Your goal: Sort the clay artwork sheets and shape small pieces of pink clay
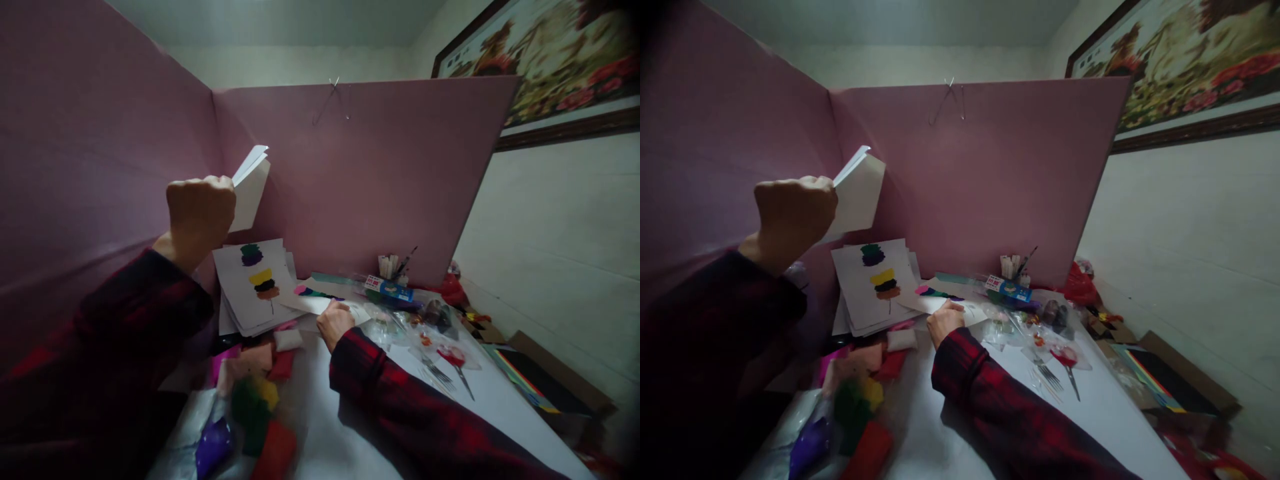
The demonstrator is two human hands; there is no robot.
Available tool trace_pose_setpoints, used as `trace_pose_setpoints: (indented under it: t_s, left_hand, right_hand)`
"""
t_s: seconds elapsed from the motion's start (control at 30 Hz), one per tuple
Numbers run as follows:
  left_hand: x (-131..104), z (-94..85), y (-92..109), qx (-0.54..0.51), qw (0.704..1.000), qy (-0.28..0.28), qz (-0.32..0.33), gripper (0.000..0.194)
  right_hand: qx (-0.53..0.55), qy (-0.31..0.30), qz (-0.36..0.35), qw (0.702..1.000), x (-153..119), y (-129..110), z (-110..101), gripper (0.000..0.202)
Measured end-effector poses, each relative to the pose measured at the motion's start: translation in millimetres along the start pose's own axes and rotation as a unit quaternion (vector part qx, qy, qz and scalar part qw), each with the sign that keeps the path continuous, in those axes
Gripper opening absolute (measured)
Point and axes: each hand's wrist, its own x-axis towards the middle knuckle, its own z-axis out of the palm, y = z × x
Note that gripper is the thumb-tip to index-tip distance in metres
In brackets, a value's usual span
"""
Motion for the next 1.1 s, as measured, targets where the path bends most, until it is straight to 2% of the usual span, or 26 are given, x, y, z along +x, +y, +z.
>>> trace_pose_setpoints:
  t_s: [0.13, 0.3, 0.43, 0.53, 0.67, 0.77, 0.9, 1.0, 1.1]
  left_hand:
    - [0, -3.7, -3, -0.048, 0.999, 0.001, -0.017, 0.04]
    - [-4, -1.3, -7, -0.171, 0.984, -0.017, -0.049, 0.042]
    - [-5, 4.5, -8, -0.22, 0.974, -0.024, -0.051, 0.043]
    - [-7, 6.5, -7, -0.209, 0.977, -0.019, -0.043, 0.041]
    - [-8, 4.2, -3, -0.112, 0.994, -0.005, -0.01, 0.042]
    - [-9, 3.2, 0, -0.04, 0.999, 0.008, 0.016, 0.04]
    - [-12, 5.9, 3, -0.013, 0.999, 0.018, 0.036, 0.035]
    - [-15, 7.9, 4, -0.008, 0.999, 0.017, 0.042, 0.033]
    - [-16, 8.8, 6, -0.011, 0.999, 0.013, 0.044, 0.034]
  right_hand:
    - [0.008, -0.014, 0.011, 1.0, 7, 7, -9, 0.035]
    - [0.021, -0.033, 0.016, 0.999, 1, 21, -17, 0.033]
    - [0.06, -0.064, -0.05, 0.995, -13, 15, -25, 0.021]
    - [0.092, -0.067, -0.107, 0.988, -12, 6, -34, 0.014]
    - [0.117, -0.036, -0.166, 0.979, 13, -7, -41, 0.02]
    - [0.123, -0.022, -0.245, 0.961, 36, -24, -37, 0.022]
    - [0.119, -0.007, -0.341, 0.933, 55, -48, -26, 0.024]
    - [0.115, -0.005, -0.374, 0.92, 61, -59, -22, 0.023]
    - [0.124, -0.004, -0.377, 0.918, 64, -65, -23, 0.021]
